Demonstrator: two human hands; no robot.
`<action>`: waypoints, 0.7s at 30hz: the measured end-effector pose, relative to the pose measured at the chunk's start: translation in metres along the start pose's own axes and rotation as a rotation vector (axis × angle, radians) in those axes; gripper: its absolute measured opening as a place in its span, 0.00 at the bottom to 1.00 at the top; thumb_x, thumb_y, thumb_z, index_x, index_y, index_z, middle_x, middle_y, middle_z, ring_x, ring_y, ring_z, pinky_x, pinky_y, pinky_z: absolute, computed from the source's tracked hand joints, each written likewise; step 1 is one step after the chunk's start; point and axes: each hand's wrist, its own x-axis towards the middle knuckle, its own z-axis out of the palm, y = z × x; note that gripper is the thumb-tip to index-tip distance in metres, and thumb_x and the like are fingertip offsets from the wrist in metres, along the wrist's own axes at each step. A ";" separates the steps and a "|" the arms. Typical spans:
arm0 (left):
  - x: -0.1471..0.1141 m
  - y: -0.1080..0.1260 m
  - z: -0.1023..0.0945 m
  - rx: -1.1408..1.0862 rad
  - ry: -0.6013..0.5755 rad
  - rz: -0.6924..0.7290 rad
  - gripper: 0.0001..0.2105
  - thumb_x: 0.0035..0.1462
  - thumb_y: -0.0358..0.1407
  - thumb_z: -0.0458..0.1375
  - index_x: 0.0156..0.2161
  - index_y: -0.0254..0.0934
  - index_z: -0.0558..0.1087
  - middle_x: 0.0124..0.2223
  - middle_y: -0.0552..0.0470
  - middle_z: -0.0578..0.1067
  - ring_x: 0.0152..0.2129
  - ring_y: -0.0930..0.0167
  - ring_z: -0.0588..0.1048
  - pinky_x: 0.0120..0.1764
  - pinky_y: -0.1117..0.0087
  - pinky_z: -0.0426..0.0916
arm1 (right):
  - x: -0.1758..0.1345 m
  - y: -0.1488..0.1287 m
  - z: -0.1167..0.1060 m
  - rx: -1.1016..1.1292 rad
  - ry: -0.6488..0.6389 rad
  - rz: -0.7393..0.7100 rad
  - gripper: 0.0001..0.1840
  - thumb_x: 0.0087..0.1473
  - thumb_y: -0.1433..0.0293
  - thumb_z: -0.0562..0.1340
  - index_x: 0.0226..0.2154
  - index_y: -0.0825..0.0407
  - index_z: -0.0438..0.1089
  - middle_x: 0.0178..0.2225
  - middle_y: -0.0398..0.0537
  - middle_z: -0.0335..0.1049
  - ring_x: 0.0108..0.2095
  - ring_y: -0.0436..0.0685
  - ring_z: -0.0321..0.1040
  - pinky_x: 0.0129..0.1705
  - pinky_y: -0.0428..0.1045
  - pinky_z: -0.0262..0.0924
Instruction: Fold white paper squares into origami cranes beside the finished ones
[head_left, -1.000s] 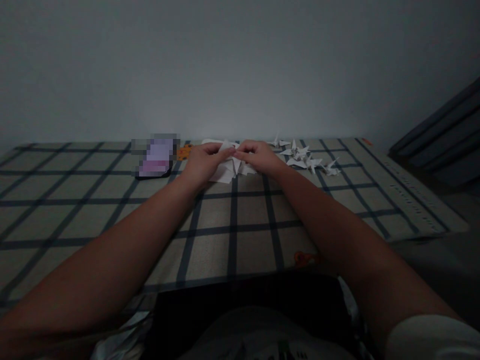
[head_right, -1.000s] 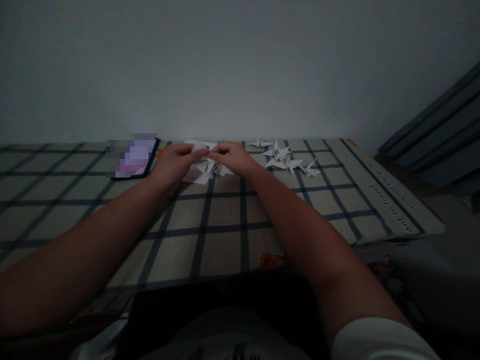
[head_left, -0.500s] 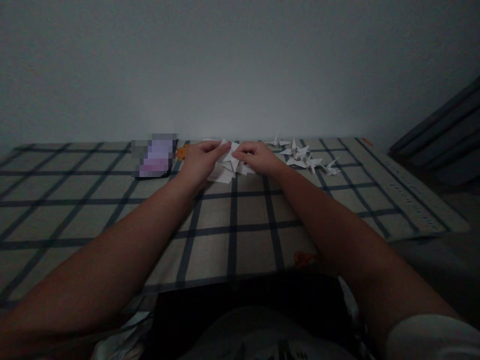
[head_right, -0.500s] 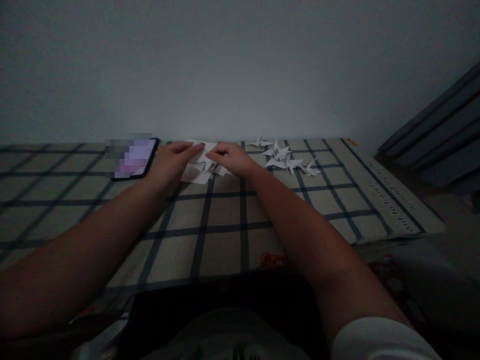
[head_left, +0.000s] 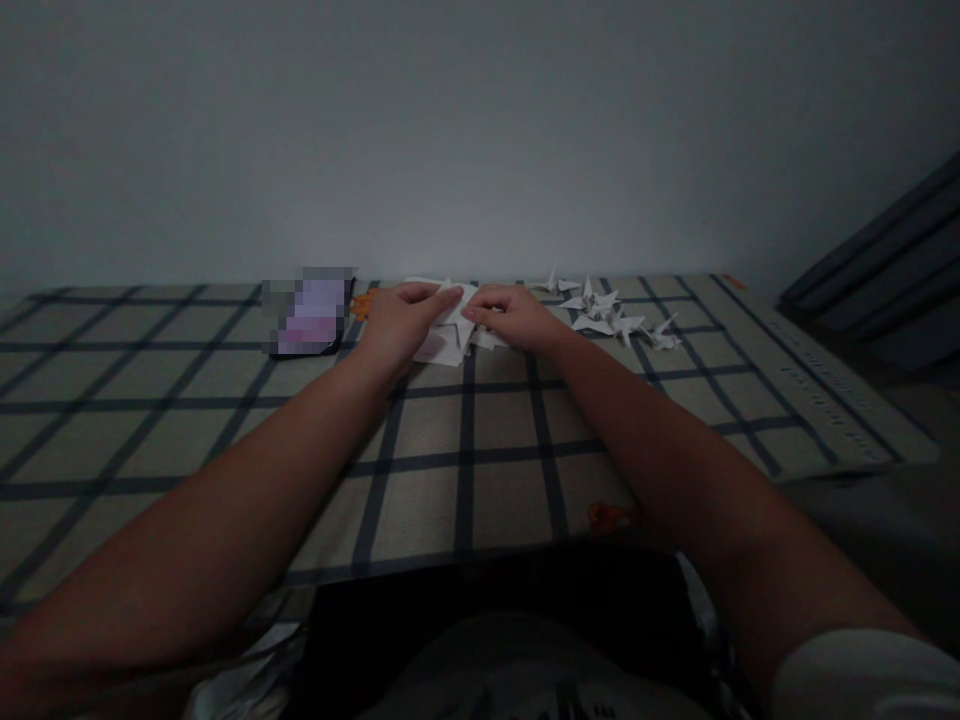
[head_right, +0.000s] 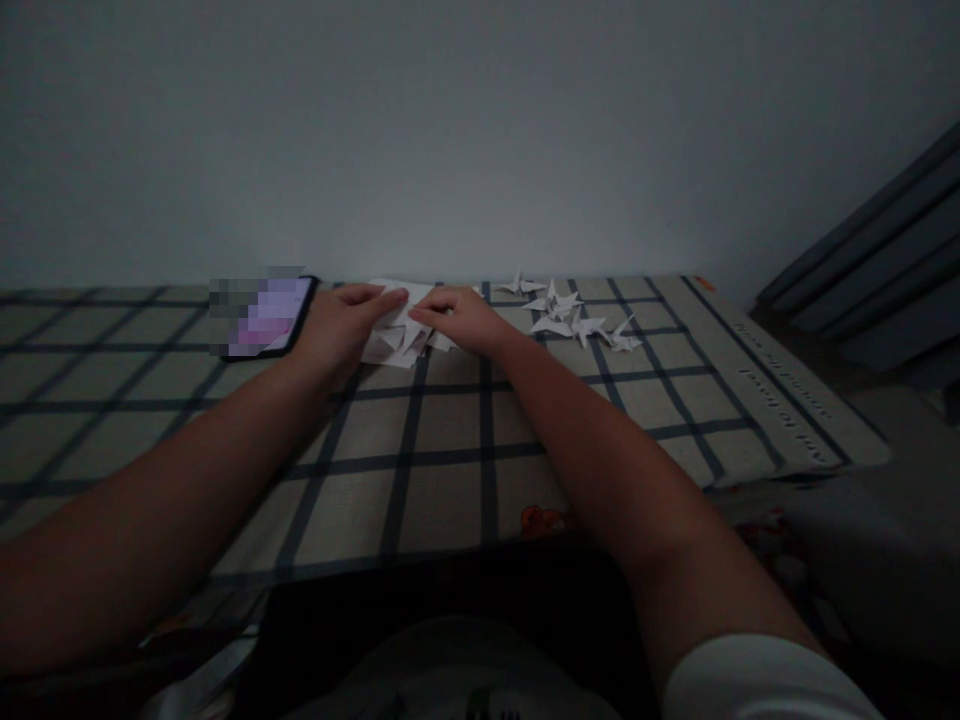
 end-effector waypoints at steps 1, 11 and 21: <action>0.000 -0.001 0.000 -0.007 0.001 -0.001 0.15 0.46 0.47 0.72 0.32 0.35 0.82 0.29 0.51 0.79 0.24 0.72 0.72 0.27 0.71 0.64 | 0.000 0.001 0.000 -0.001 0.000 -0.010 0.18 0.57 0.56 0.61 0.29 0.54 0.73 0.33 0.48 0.72 0.36 0.54 0.66 0.47 0.53 0.61; 0.001 -0.002 0.001 -0.097 -0.022 0.022 0.17 0.47 0.47 0.72 0.36 0.35 0.83 0.34 0.48 0.81 0.28 0.71 0.75 0.33 0.71 0.69 | 0.001 0.000 0.001 -0.018 0.024 0.014 0.16 0.57 0.58 0.63 0.30 0.54 0.73 0.33 0.48 0.72 0.36 0.54 0.65 0.45 0.53 0.61; 0.002 -0.002 0.002 -0.079 0.027 0.023 0.17 0.46 0.47 0.72 0.37 0.36 0.82 0.34 0.48 0.82 0.30 0.69 0.77 0.35 0.69 0.72 | 0.001 -0.003 0.003 -0.025 0.059 0.049 0.15 0.57 0.59 0.63 0.30 0.55 0.73 0.32 0.47 0.71 0.35 0.53 0.65 0.45 0.53 0.61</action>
